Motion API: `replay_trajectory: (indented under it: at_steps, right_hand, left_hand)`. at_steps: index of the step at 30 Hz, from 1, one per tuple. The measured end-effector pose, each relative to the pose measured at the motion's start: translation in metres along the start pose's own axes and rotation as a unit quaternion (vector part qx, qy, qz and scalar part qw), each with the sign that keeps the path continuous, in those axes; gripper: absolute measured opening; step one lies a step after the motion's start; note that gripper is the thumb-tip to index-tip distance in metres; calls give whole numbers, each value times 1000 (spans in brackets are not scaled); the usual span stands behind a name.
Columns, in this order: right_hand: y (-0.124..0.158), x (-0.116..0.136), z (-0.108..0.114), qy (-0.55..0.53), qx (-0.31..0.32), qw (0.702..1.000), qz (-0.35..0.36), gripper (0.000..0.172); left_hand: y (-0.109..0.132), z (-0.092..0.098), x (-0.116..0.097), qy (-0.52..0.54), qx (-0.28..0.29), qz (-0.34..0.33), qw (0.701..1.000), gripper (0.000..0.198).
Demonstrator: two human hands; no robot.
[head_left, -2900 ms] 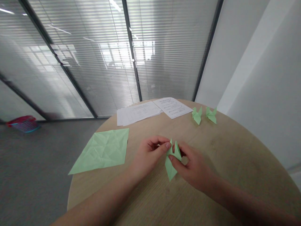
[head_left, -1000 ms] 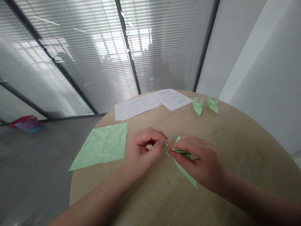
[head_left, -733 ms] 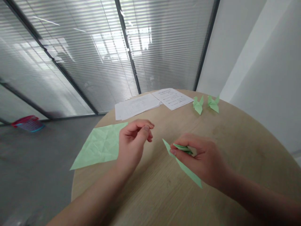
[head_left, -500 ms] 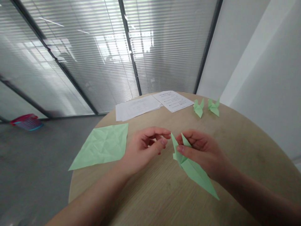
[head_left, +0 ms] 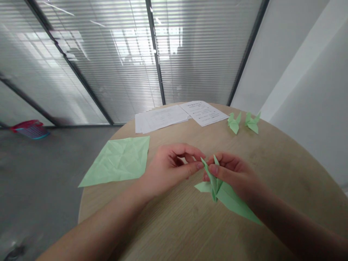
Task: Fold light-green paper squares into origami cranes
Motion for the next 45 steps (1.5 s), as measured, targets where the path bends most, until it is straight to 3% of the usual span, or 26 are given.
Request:
replay_trajectory:
  at_steps: [5,12,17,21,29,45]
  right_hand:
    - [0,8,0,56,-2,998,39,37]
    - [1,13,-2,106,6,992,64,39]
    - [0,16,-2,97,-2,992,80,36]
    - [4,30,-4,135,-17,982,127,32]
    - [20,61,-5,244,-65,930,266,7]
    - [29,74,-12,299,-78,896,319,5]
  left_hand:
    - [1,3,-9,-76,-9,-41,996,7]
    - [9,-6,-43,-190,31,-196,961,7]
    - [16,-11,-56,-212,38,-259,941,6]
    - [19,-14,-59,-227,37,-269,935,7]
    - [23,-17,-64,-246,26,-288,925,11]
    - [26,-19,-69,-289,33,-322,901,12]
Point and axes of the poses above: each hand's wrist, its own y-axis away from the middle knuckle, its own z-axis out of the back of the hand, x = y × z, the point moved 10 cm from there along -y, towards the middle knuckle, and after that the axes turned 2 degrees about y, right-handed, at the moved point
